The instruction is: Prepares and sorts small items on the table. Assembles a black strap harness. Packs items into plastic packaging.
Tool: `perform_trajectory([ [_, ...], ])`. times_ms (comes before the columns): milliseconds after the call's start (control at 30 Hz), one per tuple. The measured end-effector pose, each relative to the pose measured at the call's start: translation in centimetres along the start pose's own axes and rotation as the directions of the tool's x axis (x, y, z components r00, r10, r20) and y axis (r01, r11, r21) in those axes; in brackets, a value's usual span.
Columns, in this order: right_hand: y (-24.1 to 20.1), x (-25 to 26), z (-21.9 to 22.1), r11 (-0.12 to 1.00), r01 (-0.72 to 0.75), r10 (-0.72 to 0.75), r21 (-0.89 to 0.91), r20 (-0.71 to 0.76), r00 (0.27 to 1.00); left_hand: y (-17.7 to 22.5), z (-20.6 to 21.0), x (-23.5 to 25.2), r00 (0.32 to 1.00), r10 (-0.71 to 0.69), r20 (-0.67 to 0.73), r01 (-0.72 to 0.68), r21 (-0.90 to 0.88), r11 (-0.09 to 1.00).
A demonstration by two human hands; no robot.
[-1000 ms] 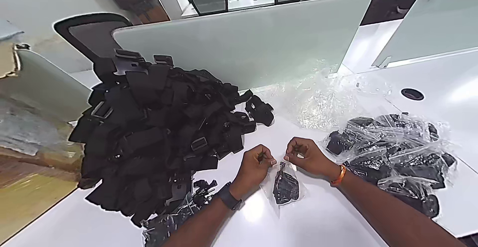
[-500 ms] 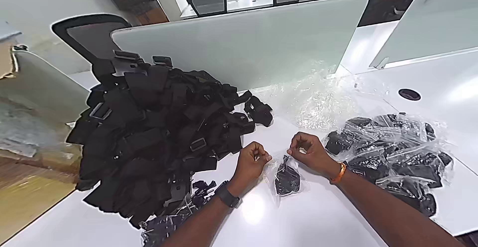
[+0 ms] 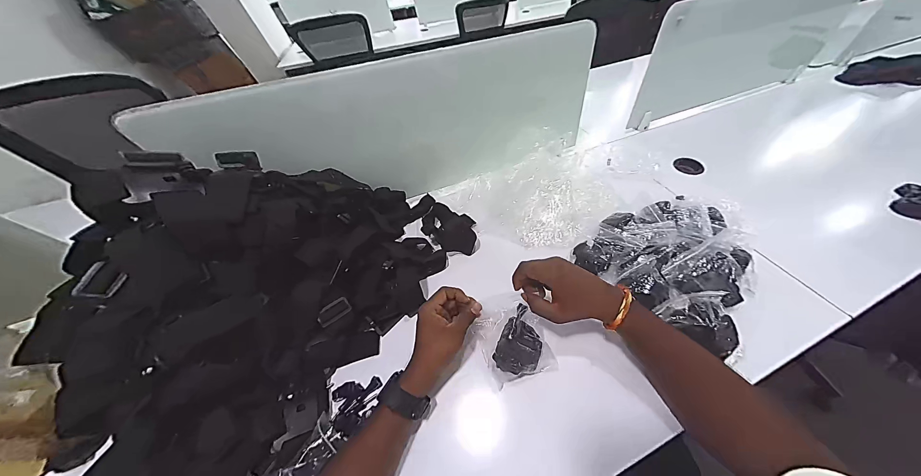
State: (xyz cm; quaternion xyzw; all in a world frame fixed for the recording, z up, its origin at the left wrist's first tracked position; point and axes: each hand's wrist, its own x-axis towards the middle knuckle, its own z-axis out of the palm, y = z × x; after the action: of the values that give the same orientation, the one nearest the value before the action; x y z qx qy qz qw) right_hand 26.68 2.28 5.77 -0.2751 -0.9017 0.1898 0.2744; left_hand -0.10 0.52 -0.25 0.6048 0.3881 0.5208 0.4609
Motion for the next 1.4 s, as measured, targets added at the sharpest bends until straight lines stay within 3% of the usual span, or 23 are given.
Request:
perform_trajectory([
  [133,-3.6,0.1,-0.4,0.993,-0.039,0.055,-0.112,0.143,0.988,0.4,-0.1,-0.1,1.0,-0.012,0.0,0.012,0.009,1.0],
  [267,-5.9,-1.2,-0.3,0.999,0.033,-0.037,0.03,0.155,0.987,1.4,0.5,-0.5,0.999,0.03,0.022,-0.029,-0.06,0.998],
  [400,-5.9,-3.2,-2.7,0.993,0.055,-0.062,0.101,0.073,0.995,0.8,0.8,-1.0,0.99,0.033,0.138,-0.02,-0.1,0.995],
  [567,-6.1,-6.7,-9.0,0.987,-0.031,0.055,0.155,-0.152,0.987,0.0,1.2,-1.1,0.996,0.053,0.065,-0.056,0.048,0.997],
  [733,-3.4,-11.6,-15.3,0.962,-0.073,0.213,0.263,-0.559,0.801,-0.6,1.5,-1.7,0.979,0.161,0.12,-0.193,0.338,0.921],
  [800,-1.9,-14.1,-16.7,0.946,-0.155,0.306,0.285,-0.627,0.717,-0.9,1.7,-1.9,0.966,0.208,0.155,-0.254,0.401,0.88],
  [833,-1.0,-15.4,-17.3,0.921,-0.267,0.388,0.282,-0.616,0.686,-1.0,1.7,-2.0,0.96,0.225,0.17,-0.277,0.429,0.86],
  [900,0.8,-17.8,-18.0,0.814,-0.546,0.563,0.197,-0.5,0.658,-1.0,1.9,-2.2,0.95,0.244,0.196,-0.31,0.484,0.818],
  [967,2.4,-19.5,-18.2,0.704,-0.71,0.658,0.022,-0.396,0.64,-0.9,1.9,-2.4,0.942,0.25,0.225,-0.333,0.53,0.78],
  [1133,1.6,-20.8,-17.3,0.659,-0.744,0.628,-0.111,-0.463,0.626,-1.4,2.2,-2.7,0.913,0.294,0.283,-0.408,0.61,0.68],
  [1233,-0.7,-20.1,-15.1,0.534,-0.79,0.559,-0.303,-0.574,0.598,-1.4,2.3,-2.8,0.9,0.311,0.307,-0.437,0.638,0.634],
  [1400,-3.1,-19.4,-7.1,0.453,-0.748,0.598,-0.485,-0.457,0.658,-1.3,2.4,-2.8,0.87,0.347,0.35,-0.492,0.648,0.581],
])
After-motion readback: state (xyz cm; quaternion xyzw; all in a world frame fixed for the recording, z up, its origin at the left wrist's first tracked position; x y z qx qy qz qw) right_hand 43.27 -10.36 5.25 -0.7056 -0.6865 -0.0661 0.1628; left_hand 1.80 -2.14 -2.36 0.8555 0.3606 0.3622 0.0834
